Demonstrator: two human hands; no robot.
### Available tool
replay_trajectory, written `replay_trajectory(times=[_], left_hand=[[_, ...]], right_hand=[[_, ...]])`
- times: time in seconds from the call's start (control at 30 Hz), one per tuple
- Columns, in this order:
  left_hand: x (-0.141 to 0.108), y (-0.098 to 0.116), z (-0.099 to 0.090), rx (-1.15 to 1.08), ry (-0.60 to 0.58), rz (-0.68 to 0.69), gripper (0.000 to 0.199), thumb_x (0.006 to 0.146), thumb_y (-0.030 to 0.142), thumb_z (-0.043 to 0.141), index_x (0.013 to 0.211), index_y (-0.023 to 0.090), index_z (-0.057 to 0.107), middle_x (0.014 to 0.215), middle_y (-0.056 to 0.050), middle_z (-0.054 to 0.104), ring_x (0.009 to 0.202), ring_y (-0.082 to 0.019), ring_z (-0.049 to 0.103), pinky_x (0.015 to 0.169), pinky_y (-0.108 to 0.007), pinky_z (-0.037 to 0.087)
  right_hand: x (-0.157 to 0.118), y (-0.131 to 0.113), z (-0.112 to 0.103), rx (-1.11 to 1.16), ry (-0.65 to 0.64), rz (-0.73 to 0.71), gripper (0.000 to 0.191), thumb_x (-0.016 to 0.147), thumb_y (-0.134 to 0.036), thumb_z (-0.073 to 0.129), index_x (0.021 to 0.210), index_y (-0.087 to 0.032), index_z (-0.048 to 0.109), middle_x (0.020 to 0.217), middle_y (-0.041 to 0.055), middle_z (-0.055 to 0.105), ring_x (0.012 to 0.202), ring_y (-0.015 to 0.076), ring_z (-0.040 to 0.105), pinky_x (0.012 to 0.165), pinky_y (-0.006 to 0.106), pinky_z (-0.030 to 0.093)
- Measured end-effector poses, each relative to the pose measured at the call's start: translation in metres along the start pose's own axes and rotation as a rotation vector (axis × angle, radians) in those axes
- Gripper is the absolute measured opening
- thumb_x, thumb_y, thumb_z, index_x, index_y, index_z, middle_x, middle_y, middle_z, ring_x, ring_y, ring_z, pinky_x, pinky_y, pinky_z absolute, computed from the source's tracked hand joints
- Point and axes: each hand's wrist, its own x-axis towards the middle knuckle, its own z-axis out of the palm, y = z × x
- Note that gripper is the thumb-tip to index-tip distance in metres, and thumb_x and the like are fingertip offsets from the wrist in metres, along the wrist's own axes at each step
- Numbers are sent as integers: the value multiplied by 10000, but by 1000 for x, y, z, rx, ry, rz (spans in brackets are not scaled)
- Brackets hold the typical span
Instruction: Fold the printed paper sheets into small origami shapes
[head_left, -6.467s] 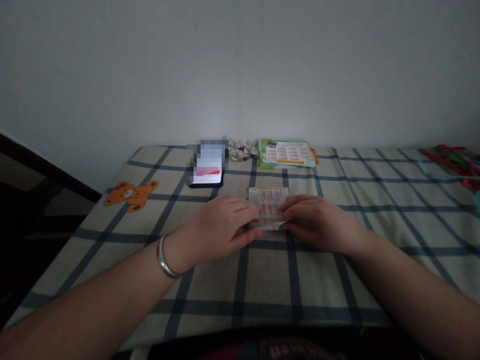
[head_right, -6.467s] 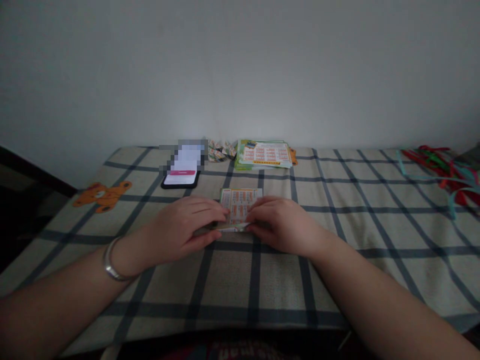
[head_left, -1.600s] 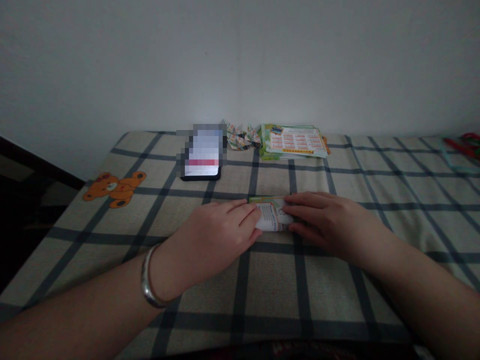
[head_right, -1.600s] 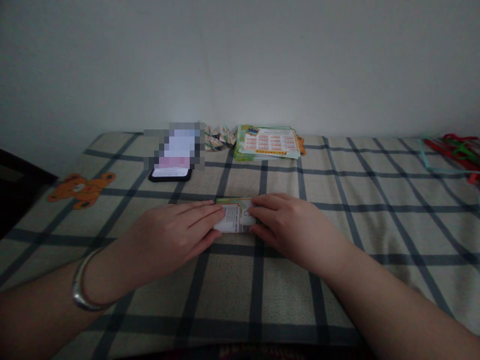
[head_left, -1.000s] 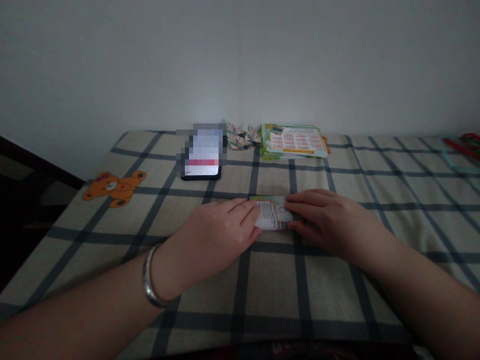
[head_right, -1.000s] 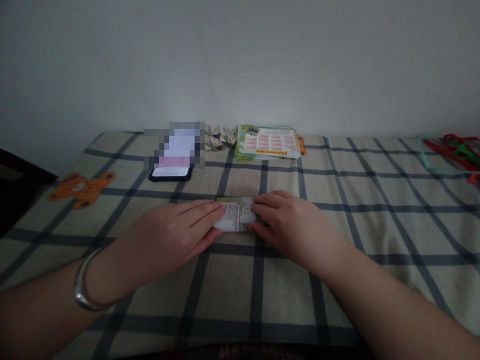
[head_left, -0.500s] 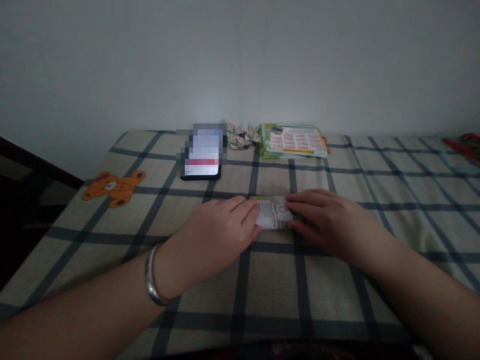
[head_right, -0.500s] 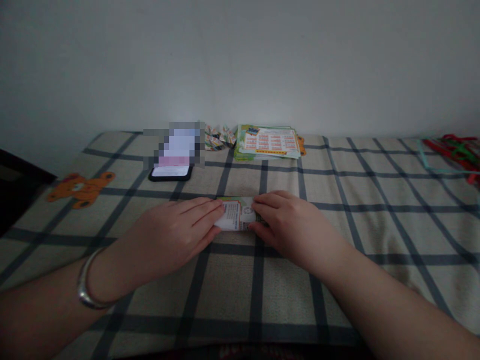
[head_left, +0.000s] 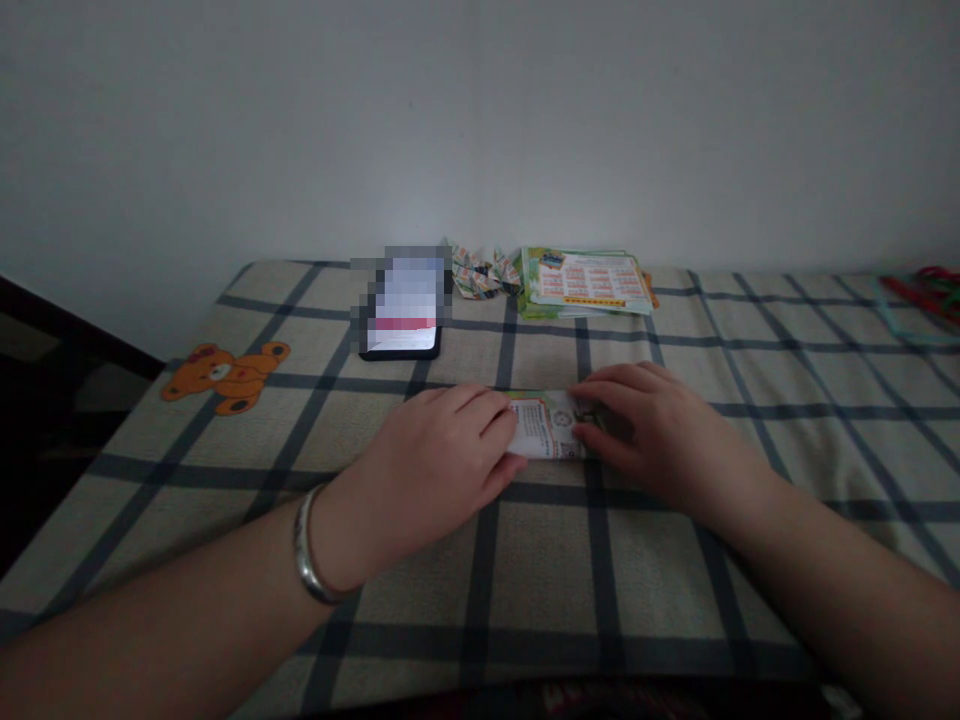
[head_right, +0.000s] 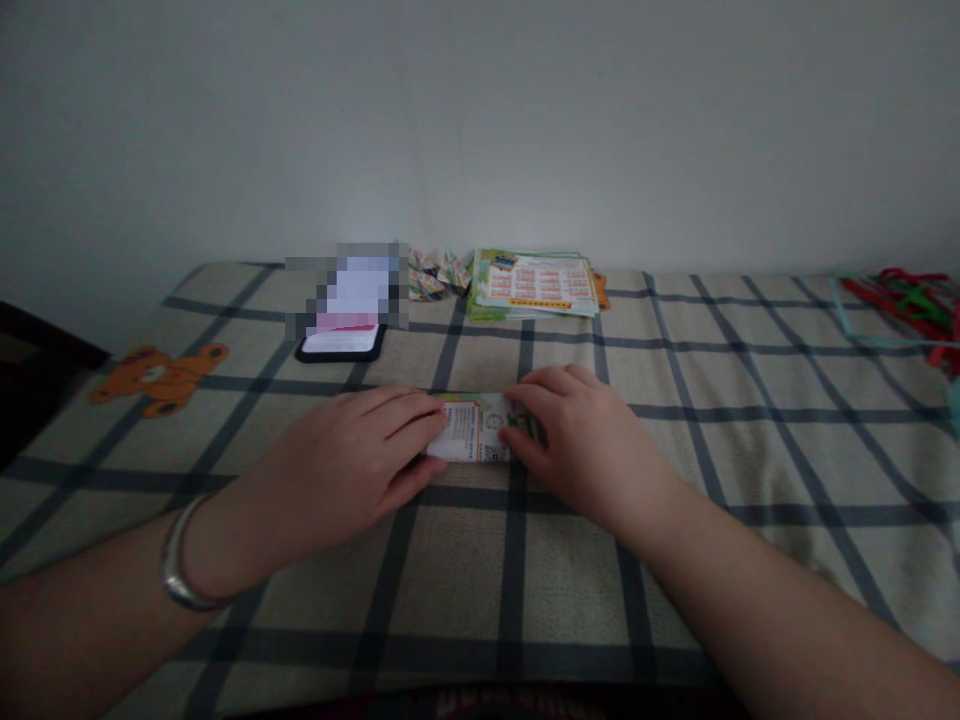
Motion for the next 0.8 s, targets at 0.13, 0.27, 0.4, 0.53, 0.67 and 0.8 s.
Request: replay_trajectory(times=[0.13,0.27,0.4,0.53,0.67,0.8], left_hand=[[2,-3,1,-93,-40,-54,229,935,312,536,1030,143,658,1089,-95,660,1039,-266,598,906,-466,532],[3,-5,4,-129,-21,-68,278,947,360,521,1074,142,638,1219,-111,618,1147,-288,550,980,-494,484],[3,-4,6,-119,-21,-67,301,936,378,539,1095,138,629,1231,-109,620,1163,-289,539,997,-490,472],[4,-2,4,-94,-52,-77,277,924,372,555,1071,149,629,1192,-102,631,1140,-292,547,969,-490,483],[5,-1,3,-89,-64,-85,251,921,363,556,1042,157,630,1184,-99,631,1126,-290,552,940,-482,493],[5,0,3,-78,-63,-93,282,922,362,546,1079,140,621,1200,-110,627,1139,-299,543,958,-490,481]], right_hand=[[2,0,7,18,34,133,269,844,-336,647,1034,-147,657,1011,119,651,918,275,611,833,455,523],[6,3,12,71,32,185,248,822,-359,659,972,-163,643,938,93,636,861,248,612,792,414,519],[7,5,13,63,36,192,255,828,-371,645,979,-165,637,941,88,639,852,241,614,785,402,509],[9,6,13,63,19,199,247,810,-364,650,962,-170,638,930,84,635,836,237,609,781,394,502],[14,6,15,30,9,211,275,780,-384,660,941,-162,635,909,91,626,860,258,596,811,411,490],[16,6,17,52,6,214,253,763,-372,655,908,-167,624,914,88,626,877,262,592,832,415,473]])
